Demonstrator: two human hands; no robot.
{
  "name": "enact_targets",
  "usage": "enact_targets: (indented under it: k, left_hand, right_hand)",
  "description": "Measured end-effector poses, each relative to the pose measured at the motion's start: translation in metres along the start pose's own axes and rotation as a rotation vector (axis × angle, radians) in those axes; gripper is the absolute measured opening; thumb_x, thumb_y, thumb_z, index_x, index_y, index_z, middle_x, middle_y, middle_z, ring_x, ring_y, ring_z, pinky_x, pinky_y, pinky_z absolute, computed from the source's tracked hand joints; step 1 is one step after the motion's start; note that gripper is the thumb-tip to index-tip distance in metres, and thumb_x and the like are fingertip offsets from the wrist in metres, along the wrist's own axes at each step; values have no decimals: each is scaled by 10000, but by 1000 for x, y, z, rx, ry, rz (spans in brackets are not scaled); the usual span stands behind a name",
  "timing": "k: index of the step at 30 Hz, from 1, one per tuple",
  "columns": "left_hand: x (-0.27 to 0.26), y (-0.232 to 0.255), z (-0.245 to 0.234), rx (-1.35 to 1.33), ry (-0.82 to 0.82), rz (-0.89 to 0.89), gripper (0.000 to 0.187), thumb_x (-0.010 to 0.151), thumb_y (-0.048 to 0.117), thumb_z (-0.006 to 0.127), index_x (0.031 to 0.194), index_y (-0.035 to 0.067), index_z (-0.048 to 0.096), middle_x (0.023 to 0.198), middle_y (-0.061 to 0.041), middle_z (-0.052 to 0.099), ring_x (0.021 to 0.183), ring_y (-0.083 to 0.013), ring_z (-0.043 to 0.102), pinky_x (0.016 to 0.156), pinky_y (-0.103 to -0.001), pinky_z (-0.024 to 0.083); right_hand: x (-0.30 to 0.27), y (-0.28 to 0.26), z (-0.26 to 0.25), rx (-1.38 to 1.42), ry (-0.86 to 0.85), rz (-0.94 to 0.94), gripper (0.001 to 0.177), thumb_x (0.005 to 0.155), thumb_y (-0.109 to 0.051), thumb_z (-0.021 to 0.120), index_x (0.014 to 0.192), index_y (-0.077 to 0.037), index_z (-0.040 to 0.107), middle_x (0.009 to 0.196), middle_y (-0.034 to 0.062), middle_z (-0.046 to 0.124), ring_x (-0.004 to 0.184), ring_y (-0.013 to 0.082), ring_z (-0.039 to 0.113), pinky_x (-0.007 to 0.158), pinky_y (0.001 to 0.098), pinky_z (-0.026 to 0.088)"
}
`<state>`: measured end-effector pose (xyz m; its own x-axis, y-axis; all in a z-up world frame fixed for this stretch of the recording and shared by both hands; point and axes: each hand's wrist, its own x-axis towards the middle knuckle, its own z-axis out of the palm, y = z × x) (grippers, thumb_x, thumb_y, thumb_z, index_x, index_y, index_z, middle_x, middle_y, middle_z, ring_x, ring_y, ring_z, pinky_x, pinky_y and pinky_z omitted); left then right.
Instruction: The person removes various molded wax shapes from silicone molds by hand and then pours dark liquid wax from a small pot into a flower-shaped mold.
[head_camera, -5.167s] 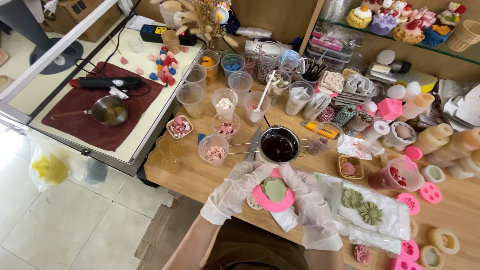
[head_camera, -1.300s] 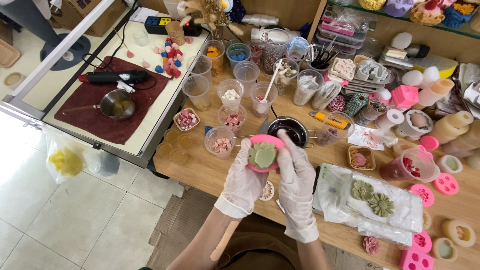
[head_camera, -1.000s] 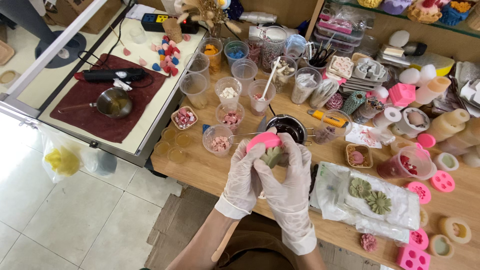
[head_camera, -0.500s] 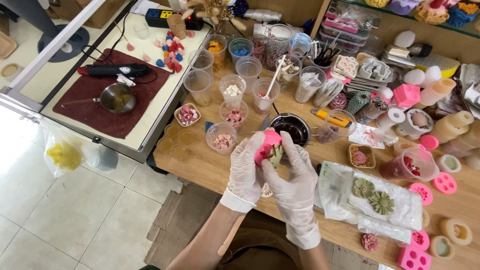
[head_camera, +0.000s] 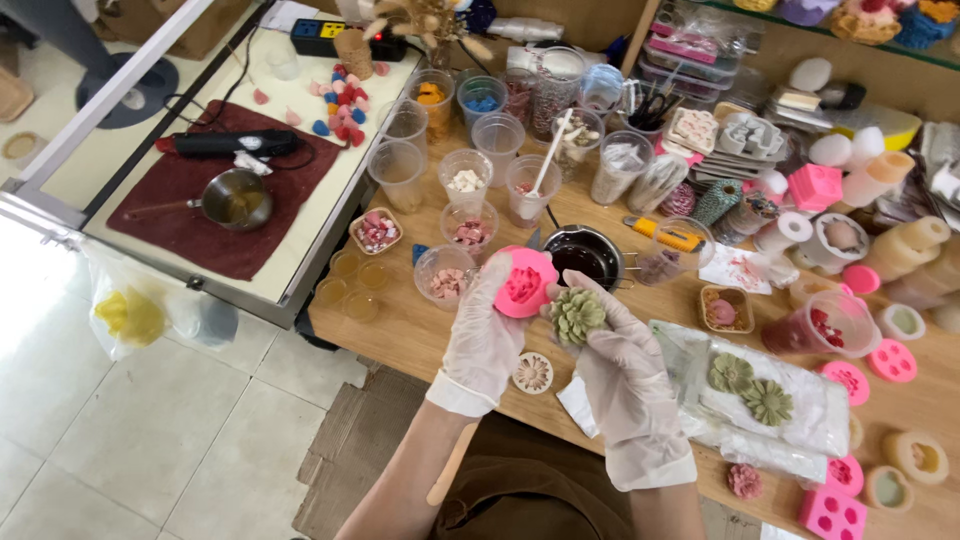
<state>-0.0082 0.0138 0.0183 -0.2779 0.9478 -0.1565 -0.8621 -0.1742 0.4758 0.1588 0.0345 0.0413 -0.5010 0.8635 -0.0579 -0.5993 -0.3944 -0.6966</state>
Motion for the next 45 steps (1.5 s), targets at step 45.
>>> enact_targets:
  k: [45]
  left_hand:
    - [-16,19,-160,461,119,-290,450,926,188,699,1316,3,568,1227,-125,679,1148,-259,659,995,-467,563]
  right_hand:
    - [-90,-78,-215,-983,877,-503,225,1071,-42,697,1287,12,721,1077,18,679,881,80,577,765,233,461]
